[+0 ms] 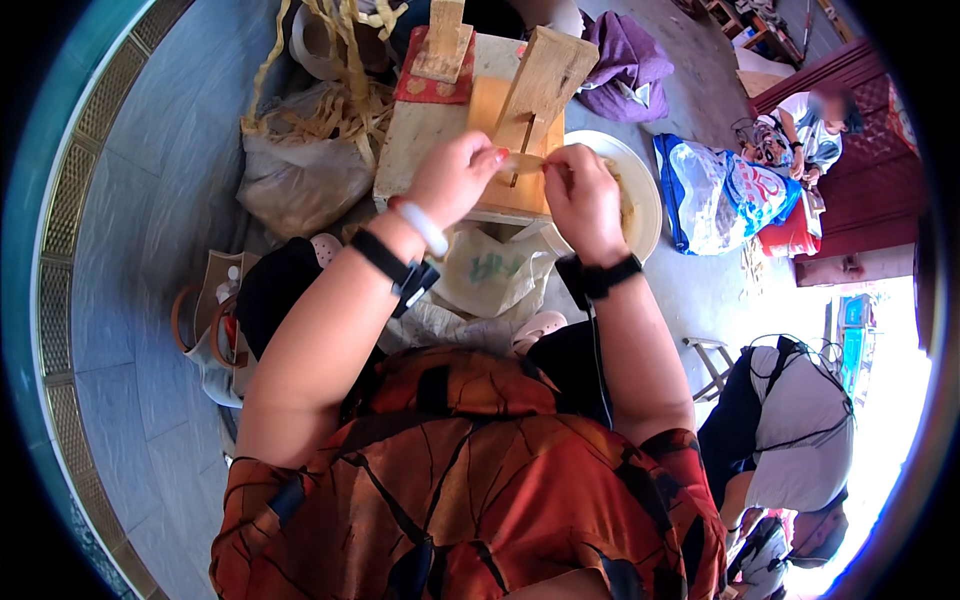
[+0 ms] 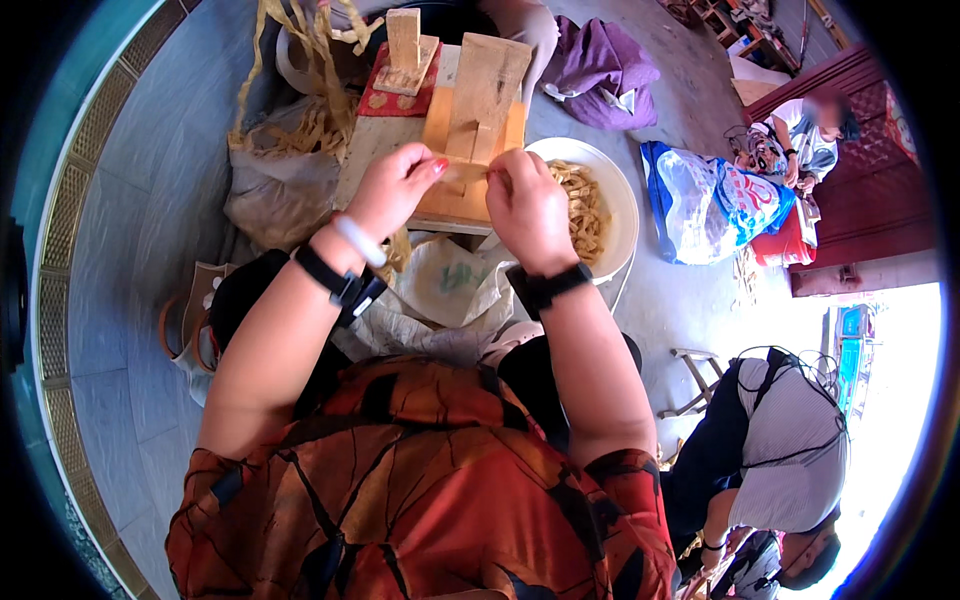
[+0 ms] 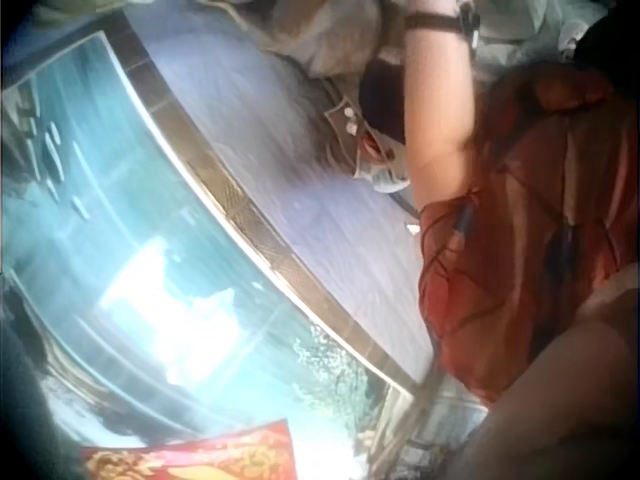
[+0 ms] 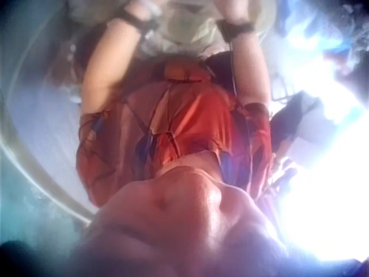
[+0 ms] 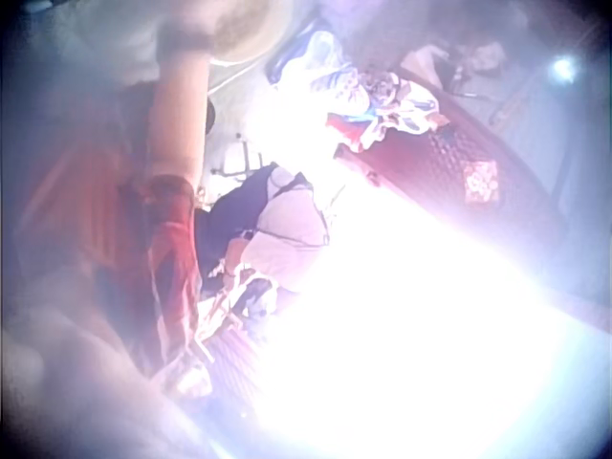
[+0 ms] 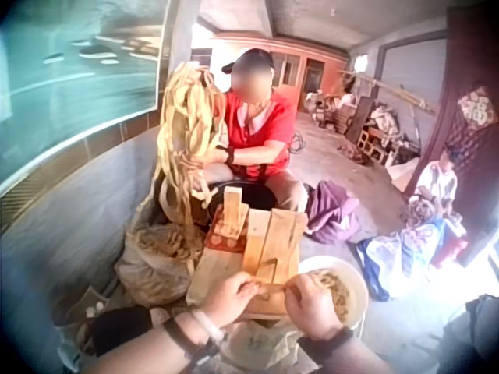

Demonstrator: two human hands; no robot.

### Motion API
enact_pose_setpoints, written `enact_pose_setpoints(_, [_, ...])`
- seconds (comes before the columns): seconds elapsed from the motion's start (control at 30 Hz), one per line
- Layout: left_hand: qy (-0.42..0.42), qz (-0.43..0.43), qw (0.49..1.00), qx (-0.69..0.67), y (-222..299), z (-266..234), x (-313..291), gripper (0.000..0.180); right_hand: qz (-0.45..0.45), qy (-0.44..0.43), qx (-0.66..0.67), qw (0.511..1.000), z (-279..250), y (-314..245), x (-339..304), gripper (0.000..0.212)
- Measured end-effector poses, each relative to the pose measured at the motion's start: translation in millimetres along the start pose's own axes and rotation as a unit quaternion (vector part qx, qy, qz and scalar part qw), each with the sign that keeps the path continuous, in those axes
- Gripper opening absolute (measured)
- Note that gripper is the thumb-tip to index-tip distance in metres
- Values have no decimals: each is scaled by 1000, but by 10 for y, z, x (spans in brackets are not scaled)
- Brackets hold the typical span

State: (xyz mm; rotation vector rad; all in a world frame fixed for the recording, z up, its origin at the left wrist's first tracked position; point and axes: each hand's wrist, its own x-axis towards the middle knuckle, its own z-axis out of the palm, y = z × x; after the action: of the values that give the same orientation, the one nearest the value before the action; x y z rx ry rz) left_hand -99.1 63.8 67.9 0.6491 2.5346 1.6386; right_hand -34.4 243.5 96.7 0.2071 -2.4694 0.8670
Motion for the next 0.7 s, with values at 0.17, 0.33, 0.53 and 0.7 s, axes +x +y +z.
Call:
enact_pose_setpoints(0.17, [25, -12, 999, 35, -242, 40, -225, 16, 81, -71, 51, 993, -25, 360, -245, 12])
enact_pose_setpoints(0.33, [-49, -191, 904, -379, 68, 29, -729, 7, 20, -83, 84, 993, -256, 142, -580, 25])
enact_pose_setpoints(0.53, [-118, 114, 973, -163, 99, 72, -909, 37, -80, -206, 90, 971, -257, -275, -923, 22])
enact_pose_setpoints(0.7, [-198, 150, 966, -68, 229, 170, -1184, 60, -71, -155, 151, 974, -140, -316, -1186, 27])
